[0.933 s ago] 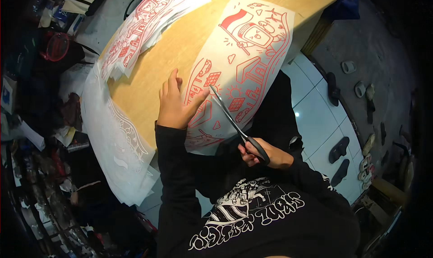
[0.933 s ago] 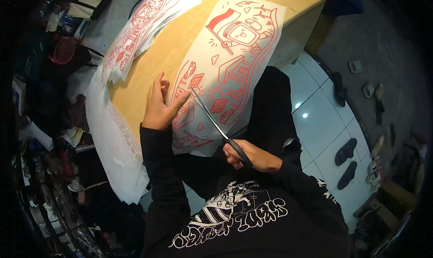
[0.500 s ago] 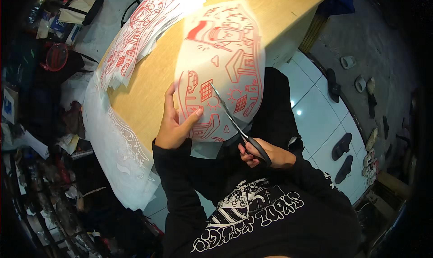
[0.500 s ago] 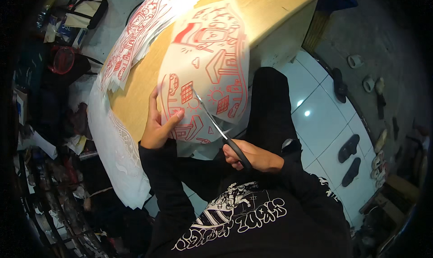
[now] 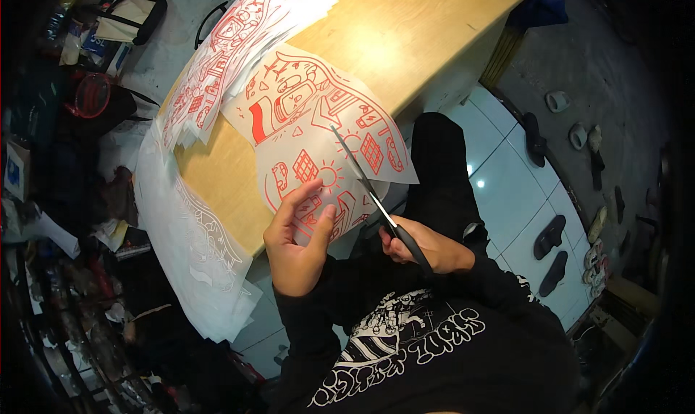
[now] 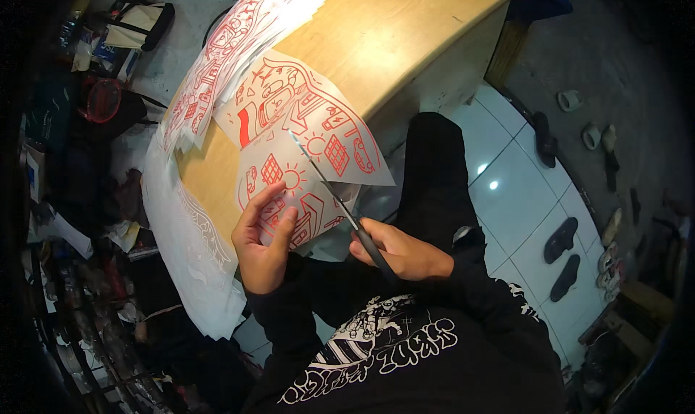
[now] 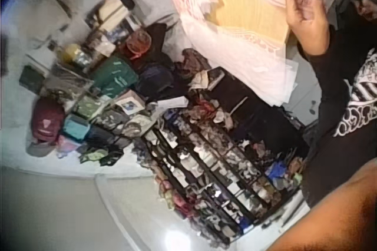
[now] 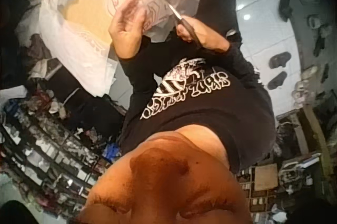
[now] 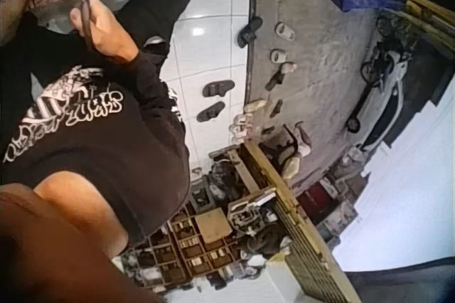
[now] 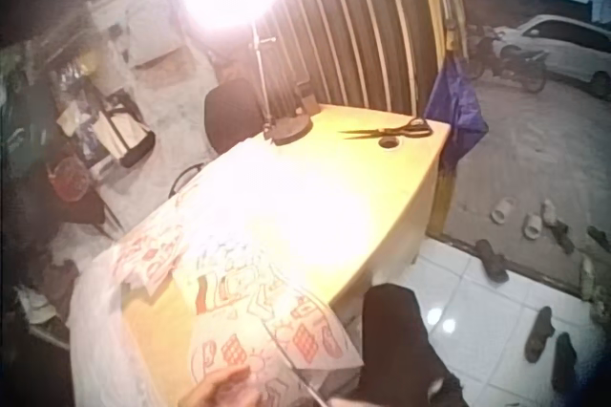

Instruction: Cutting a red printed graphic design on a white paper sheet using scissors.

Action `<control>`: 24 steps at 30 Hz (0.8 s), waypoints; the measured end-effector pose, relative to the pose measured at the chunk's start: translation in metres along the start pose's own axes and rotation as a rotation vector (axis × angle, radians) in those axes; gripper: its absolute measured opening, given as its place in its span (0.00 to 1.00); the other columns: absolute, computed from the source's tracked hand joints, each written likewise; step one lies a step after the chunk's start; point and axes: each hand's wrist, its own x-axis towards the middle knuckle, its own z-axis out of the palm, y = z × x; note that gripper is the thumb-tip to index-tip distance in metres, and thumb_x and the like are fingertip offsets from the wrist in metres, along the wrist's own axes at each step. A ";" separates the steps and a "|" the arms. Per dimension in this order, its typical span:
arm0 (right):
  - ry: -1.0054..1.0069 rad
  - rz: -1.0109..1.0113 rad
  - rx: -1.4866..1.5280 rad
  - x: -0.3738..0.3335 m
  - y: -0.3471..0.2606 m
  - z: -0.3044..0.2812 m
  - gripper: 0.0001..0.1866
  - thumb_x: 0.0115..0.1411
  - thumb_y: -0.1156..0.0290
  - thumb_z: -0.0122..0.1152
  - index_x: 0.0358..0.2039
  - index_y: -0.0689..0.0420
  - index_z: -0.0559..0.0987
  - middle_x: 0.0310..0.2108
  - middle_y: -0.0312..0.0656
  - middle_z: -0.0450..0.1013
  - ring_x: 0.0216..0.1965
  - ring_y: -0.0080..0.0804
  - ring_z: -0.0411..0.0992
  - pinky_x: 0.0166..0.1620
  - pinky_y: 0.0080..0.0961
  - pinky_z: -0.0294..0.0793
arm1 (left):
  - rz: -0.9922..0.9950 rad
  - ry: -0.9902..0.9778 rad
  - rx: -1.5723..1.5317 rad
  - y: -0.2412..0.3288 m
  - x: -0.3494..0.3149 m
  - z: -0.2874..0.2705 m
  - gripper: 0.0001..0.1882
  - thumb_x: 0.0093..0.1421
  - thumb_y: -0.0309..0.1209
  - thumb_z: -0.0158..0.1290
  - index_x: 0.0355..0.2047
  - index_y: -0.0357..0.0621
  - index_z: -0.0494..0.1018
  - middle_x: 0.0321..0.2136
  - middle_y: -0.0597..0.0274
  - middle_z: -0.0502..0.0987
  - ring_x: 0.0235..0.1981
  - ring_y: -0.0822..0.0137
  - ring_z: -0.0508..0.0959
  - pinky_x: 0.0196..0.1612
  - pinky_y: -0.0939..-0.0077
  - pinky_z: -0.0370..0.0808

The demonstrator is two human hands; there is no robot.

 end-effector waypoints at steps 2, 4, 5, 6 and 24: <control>0.029 -0.057 -0.189 0.000 -0.002 -0.002 0.15 0.62 0.59 0.51 0.30 0.58 0.64 0.22 0.28 0.57 0.23 0.15 0.53 0.26 0.16 0.55 | 0.013 0.026 0.002 0.002 -0.002 -0.001 0.16 0.54 0.21 0.54 0.44 0.34 0.71 0.38 0.58 0.75 0.41 0.72 0.74 0.46 0.80 0.69; 0.029 -0.067 -0.243 -0.001 -0.006 -0.003 0.15 0.61 0.58 0.52 0.30 0.58 0.65 0.21 0.29 0.57 0.23 0.15 0.53 0.26 0.17 0.55 | -0.054 0.025 -0.006 0.005 -0.002 -0.004 0.19 0.52 0.21 0.57 0.46 0.34 0.70 0.41 0.57 0.74 0.43 0.70 0.72 0.49 0.77 0.68; 0.030 -0.078 -0.296 -0.002 -0.009 -0.004 0.16 0.60 0.58 0.53 0.30 0.59 0.66 0.21 0.29 0.57 0.22 0.16 0.54 0.26 0.18 0.56 | -0.054 0.028 -0.006 0.006 -0.002 -0.005 0.19 0.52 0.21 0.57 0.46 0.34 0.70 0.41 0.57 0.74 0.43 0.70 0.72 0.49 0.77 0.68; 0.028 -0.078 -0.296 -0.002 -0.013 -0.005 0.16 0.60 0.58 0.53 0.30 0.59 0.66 0.21 0.29 0.57 0.22 0.16 0.54 0.26 0.18 0.56 | -0.021 0.026 -0.019 0.006 -0.002 -0.005 0.19 0.52 0.20 0.56 0.46 0.34 0.70 0.40 0.57 0.74 0.42 0.71 0.73 0.47 0.78 0.69; 0.054 -0.062 -0.284 0.004 -0.011 0.000 0.17 0.58 0.57 0.56 0.27 0.57 0.65 0.18 0.29 0.56 0.21 0.17 0.53 0.25 0.19 0.54 | -0.031 0.064 -0.107 0.005 -0.002 -0.009 0.21 0.51 0.21 0.57 0.47 0.34 0.70 0.40 0.55 0.74 0.41 0.70 0.74 0.46 0.78 0.70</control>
